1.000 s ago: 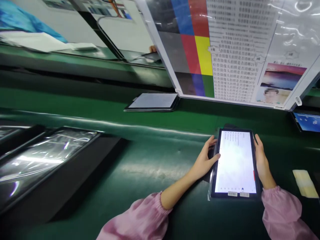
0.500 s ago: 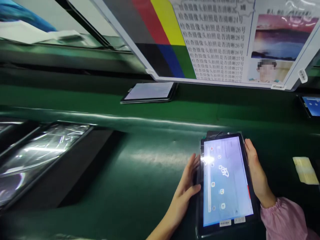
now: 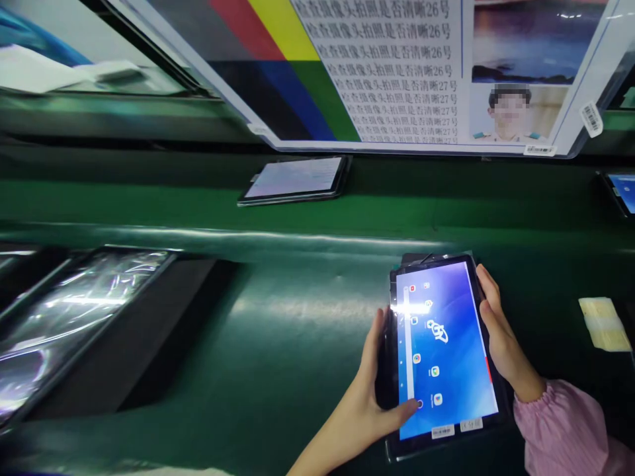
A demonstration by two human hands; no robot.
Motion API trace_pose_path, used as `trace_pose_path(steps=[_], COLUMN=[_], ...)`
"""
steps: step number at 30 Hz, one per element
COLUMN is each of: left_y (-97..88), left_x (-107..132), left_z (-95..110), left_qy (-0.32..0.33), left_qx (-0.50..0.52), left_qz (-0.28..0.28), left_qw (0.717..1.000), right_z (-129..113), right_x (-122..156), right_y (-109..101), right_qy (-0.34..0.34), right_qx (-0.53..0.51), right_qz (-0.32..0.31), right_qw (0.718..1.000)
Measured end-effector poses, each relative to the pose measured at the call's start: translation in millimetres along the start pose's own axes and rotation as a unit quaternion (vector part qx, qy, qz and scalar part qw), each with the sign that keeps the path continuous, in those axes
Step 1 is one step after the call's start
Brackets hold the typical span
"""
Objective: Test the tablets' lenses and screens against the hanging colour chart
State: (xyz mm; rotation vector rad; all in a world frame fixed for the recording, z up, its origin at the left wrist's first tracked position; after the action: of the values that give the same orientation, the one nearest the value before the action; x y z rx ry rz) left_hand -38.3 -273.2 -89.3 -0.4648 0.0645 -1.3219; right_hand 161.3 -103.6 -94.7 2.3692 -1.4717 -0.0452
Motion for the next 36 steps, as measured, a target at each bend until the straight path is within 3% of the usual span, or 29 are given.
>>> trace_pose_path(steps=[4, 8, 11, 13, 20, 28, 36], left_y=[-23.9, -48.9, -55.5, -54.9, -46.6, -43.2, -41.0], left_x=[-28.9, -88.6, -126.5, -138.1, -128.1, -113.4, -104.4], left_z=[-1.7, 13.1, 22.3, 22.9, 16.7, 41.3, 49.5], left_qy=[-0.028, -0.076, -0.078, -0.067, -0.031, 0.077, 0.152], left_qx=[0.024, -0.050, -0.100, -0.114, -0.144, -0.113, -0.078], left_qz=[0.048, 0.047, 0.049, 0.074, 0.151, 0.233, 0.280], left_qw=[0.998, 0.995, 0.991, 0.988, 0.978, 0.963, 0.945], right_z=[-2.0, -3.2, -4.8, -5.9, -10.7, -18.2, -22.6], right_x=[-1.8, -4.7, -5.0, -4.3, -1.3, 1.0, -0.5], right_y=[-5.6, -8.6, -7.4, -7.6, -15.8, -17.5, -8.5], right_qy=[0.018, -0.002, -0.026, -0.021, -0.021, 0.005, 0.036], right_qx=[0.032, 0.068, 0.090, 0.094, 0.046, -0.051, -0.181], right_qz=[0.017, 0.017, 0.010, 0.011, 0.049, 0.098, 0.096], right_qw=[0.999, 0.998, 0.996, 0.995, 0.997, 0.994, 0.978])
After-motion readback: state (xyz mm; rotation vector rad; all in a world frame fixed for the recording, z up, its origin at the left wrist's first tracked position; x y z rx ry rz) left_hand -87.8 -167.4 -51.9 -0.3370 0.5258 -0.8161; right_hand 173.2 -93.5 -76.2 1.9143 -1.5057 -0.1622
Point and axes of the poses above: each hand's wrist, its own x-axis away from the middle knuckle, its own y-axis out of the palm, z = x × y, the point moved 3 cm from there along -x, towards the middle knuckle, and after that the axes turned 10 degrees about -x, right-handed, at the moved point
